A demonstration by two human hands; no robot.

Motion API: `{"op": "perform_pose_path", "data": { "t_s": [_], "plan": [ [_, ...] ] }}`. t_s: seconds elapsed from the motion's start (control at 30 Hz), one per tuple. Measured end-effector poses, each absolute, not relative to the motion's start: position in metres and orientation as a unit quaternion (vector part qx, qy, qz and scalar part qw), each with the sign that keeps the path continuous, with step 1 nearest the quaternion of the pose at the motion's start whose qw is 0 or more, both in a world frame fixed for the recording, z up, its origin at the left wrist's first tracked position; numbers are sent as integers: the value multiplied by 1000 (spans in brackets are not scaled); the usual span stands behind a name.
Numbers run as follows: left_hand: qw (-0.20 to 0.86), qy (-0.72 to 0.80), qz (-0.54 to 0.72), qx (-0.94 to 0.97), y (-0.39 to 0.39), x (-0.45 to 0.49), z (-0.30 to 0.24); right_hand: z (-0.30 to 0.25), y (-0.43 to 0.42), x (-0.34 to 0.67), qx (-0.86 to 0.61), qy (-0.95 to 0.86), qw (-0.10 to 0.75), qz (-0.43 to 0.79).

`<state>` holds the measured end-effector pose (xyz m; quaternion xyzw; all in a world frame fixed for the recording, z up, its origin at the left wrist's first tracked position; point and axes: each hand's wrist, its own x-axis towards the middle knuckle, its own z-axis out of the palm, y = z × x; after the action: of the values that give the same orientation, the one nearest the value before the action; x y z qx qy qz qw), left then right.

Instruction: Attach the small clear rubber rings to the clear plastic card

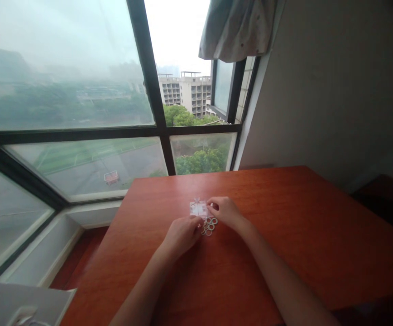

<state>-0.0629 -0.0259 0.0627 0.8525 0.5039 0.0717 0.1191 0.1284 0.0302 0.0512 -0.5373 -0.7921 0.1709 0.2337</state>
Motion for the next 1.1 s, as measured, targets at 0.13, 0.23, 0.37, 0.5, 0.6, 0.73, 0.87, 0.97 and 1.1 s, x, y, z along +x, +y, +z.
{"op": "perform_pose_path", "data": {
  "t_s": [0.13,0.23,0.37,0.5,0.6,0.73,0.87,0.97,1.1],
  "plan": [
    [109,499,74,857,-27,-57,60,42,24,139,-531,-785,262,183],
    [109,490,81,861,-30,-51,60,37,21,143,-526,-783,262,205],
    [104,487,67,865,-32,-41,59,35,21,144,-525,-782,254,222],
    [89,482,33,871,-30,-34,54,36,22,146,-531,-778,252,219],
    [83,474,18,877,-29,-31,52,36,22,146,-534,-775,257,219],
    [74,473,20,878,-30,-30,52,37,21,148,-524,-780,263,219],
    [74,492,43,866,-30,-34,54,39,19,151,-505,-793,248,234],
    [57,543,80,834,-24,-44,59,40,16,155,-488,-808,219,249],
    [19,587,105,803,-9,-62,69,43,12,157,-474,-820,189,259]
  ]
}}
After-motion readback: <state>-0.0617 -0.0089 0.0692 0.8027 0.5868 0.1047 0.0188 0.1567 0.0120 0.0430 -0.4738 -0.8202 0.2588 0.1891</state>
